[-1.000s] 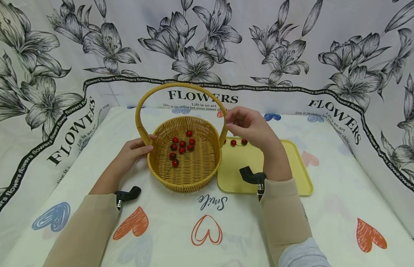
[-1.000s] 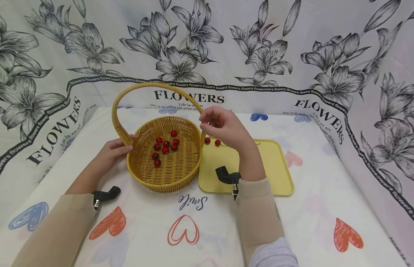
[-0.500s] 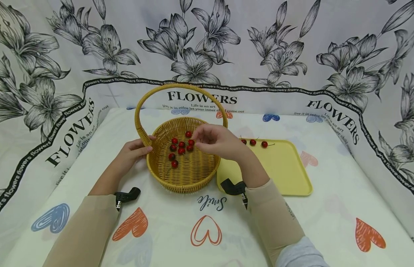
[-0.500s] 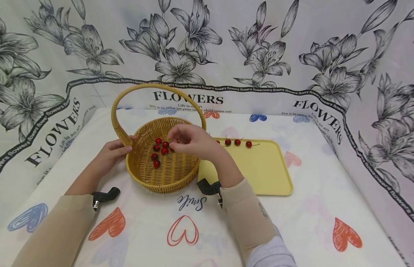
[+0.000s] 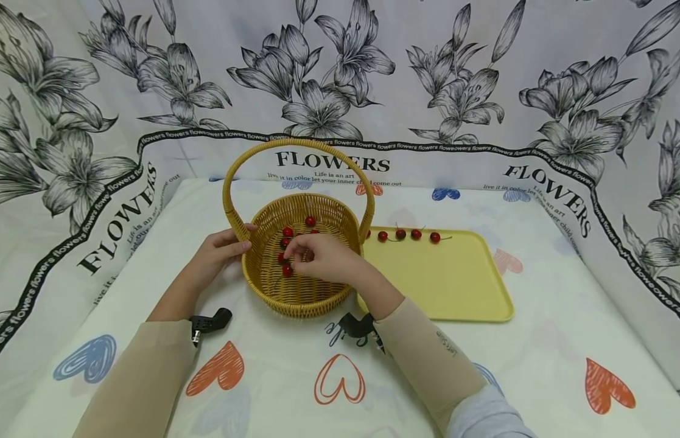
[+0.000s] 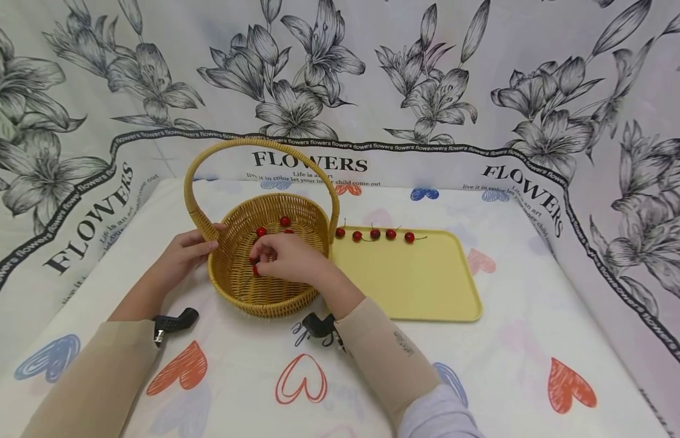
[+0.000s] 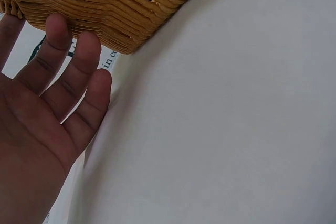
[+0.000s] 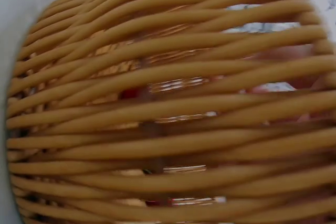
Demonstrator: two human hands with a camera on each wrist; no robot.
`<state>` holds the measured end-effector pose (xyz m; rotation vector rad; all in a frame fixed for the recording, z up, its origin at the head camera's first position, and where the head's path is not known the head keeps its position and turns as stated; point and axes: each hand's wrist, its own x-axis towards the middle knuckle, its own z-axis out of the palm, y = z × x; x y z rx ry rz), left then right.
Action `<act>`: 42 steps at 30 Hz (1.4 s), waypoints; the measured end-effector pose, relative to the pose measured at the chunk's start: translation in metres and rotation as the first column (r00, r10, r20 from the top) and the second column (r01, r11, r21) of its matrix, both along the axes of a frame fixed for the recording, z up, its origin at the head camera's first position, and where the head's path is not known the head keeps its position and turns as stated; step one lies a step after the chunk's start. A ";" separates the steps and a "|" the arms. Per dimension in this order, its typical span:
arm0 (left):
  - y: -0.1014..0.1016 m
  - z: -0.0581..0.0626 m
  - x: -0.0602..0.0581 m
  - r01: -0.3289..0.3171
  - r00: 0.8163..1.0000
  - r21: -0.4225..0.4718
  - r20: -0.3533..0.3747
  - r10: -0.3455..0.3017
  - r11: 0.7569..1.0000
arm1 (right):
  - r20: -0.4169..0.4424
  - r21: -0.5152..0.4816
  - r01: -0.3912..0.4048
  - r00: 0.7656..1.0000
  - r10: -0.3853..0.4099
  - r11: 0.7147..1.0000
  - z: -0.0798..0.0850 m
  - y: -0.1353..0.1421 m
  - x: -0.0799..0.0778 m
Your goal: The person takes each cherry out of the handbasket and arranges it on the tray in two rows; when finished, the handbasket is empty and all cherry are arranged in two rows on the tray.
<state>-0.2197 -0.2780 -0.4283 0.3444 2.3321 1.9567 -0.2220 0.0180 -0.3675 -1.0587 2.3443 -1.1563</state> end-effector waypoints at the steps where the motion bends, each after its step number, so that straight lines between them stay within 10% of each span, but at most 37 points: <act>1: 0.000 0.000 0.000 -0.001 1.000 0.000 0.000 0.001 1.000 | 0.000 0.031 0.005 1.000 -0.005 1.000 -0.002 -0.002 -0.001; 14: -0.001 0.000 0.000 0.003 1.000 0.012 0.001 -0.003 1.000 | -0.157 0.378 -0.019 0.984 0.084 0.925 -0.014 -0.023 -0.007; 25: 0.000 0.000 -0.002 0.000 1.000 0.006 -0.002 0.000 1.000 | -0.307 0.419 0.047 0.947 0.093 0.907 -0.017 -0.027 -0.004; 42: 0.001 0.000 -0.002 0.006 1.000 0.013 0.003 -0.006 1.000 | -0.314 0.501 0.158 0.949 0.009 0.851 -0.015 -0.024 0.000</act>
